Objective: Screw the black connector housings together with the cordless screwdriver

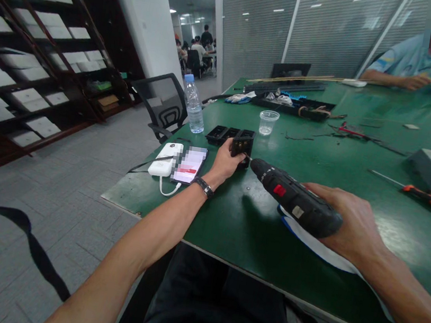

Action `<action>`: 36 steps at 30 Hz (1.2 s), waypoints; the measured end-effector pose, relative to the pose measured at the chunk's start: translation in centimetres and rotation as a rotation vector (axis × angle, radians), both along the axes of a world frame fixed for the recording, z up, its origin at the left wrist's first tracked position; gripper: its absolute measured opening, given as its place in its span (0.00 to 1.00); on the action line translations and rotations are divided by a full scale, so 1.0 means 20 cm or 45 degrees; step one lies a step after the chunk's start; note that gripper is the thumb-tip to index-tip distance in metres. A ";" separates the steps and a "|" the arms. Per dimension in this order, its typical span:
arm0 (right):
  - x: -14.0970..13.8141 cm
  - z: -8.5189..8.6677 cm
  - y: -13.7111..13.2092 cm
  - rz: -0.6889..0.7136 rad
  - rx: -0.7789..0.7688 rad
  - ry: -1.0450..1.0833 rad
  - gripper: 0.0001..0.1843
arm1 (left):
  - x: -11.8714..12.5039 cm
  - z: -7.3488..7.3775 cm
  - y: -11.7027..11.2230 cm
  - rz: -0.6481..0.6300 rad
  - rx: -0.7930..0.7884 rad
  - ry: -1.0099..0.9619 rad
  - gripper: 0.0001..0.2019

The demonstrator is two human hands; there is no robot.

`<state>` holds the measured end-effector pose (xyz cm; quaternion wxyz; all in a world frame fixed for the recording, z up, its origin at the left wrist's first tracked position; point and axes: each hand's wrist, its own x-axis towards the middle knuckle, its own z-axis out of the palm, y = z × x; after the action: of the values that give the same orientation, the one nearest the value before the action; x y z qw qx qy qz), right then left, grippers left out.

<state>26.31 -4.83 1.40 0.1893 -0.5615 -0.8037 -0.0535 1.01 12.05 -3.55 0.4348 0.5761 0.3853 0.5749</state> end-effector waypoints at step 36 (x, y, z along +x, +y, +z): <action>-0.03 0.08 -0.03 0.101 0.080 -0.236 0.24 | 0.00 0.02 -0.02 0.068 0.074 0.054 0.20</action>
<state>25.69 -5.41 2.99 0.1337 -0.5157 -0.8373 -0.1231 1.03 11.70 -3.25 0.3941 0.5901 0.3929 0.5849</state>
